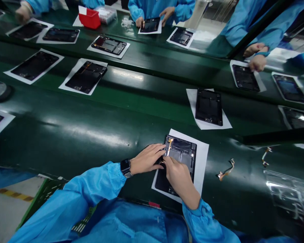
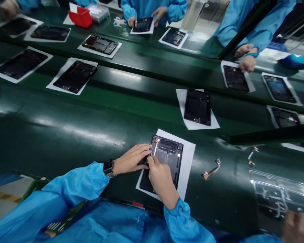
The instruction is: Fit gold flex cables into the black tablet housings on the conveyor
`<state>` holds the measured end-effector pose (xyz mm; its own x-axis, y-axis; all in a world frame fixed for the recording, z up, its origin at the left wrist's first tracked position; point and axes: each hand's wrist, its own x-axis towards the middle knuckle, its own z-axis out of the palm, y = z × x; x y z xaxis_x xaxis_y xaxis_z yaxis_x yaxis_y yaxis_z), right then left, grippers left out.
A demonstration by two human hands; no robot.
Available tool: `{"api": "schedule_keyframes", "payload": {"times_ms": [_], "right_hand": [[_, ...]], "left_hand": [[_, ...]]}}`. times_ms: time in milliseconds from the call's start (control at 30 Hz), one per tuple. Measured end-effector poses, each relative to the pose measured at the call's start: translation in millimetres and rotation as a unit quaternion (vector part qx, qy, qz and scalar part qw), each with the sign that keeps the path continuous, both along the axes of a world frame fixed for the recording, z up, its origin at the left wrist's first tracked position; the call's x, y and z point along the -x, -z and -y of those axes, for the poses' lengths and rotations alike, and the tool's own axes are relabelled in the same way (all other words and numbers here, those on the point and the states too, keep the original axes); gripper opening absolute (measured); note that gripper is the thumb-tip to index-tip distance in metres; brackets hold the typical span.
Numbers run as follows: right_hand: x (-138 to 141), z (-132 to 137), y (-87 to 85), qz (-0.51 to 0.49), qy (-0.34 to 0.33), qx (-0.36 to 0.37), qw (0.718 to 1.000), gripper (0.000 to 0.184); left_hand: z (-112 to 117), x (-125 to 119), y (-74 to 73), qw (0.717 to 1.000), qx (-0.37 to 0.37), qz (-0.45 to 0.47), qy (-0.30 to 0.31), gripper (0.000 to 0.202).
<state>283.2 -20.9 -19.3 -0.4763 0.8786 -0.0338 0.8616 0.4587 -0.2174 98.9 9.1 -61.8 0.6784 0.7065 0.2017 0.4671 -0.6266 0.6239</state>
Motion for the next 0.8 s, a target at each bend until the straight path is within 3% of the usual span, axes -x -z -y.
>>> {"api": "schedule_keyframes", "payload": {"times_ms": [100,167,233,333,367,400,467,533,600,700,800], "right_hand": [[-7.2,-2.0,3.4,-0.100,0.029,0.023,0.994,0.021],[-18.2,-3.4,6.6,-0.247,0.099,0.043,0.963,0.020],[-31.7,-4.3,9.8,-0.422,0.215,0.067,0.878,0.021],[-53.3,-1.2,14.0,-0.604,0.352,0.119,0.705,0.026],[-60.9,2.2,15.7,-0.629,0.373,0.138,0.668,0.027],[-68.9,7.0,17.8,-0.636,0.388,0.147,0.650,0.029],[-86.9,20.7,24.2,-0.595,0.419,0.121,0.675,0.033],[-107.0,37.7,33.6,-0.488,0.461,0.028,0.740,0.037],[-127.0,54.1,44.0,-0.363,0.495,-0.063,0.787,0.043],[-149.4,69.6,56.5,-0.253,0.503,-0.124,0.817,0.053],[-159.8,69.6,63.3,-0.216,0.485,-0.155,0.833,0.056]], "left_hand": [[0.5,3.4,-3.5,1.000,0.008,0.008,0.001,0.067],[-4.6,4.0,-9.6,0.999,0.018,0.028,-0.009,0.058],[-17.6,-1.2,-18.2,0.998,0.013,0.042,-0.034,0.040],[-51.9,-23.9,-29.9,0.998,-0.042,0.004,-0.056,0.025],[-65.5,-34.3,-32.0,0.997,-0.057,-0.029,-0.051,0.025],[-79.1,-45.1,-33.1,0.995,-0.063,-0.066,-0.042,0.026],[-103.8,-64.9,-32.1,0.990,-0.057,-0.128,-0.022,0.031],[-122.3,-79.0,-28.5,0.987,-0.041,-0.156,-0.007,0.034],[-133.2,-86.4,-24.2,0.986,-0.030,-0.161,0.011,0.027],[-136.8,-88.7,-20.5,0.985,-0.014,-0.169,0.033,0.010],[-135.1,-83.0,-21.9,0.984,0.002,-0.175,0.026,0.009]]}}
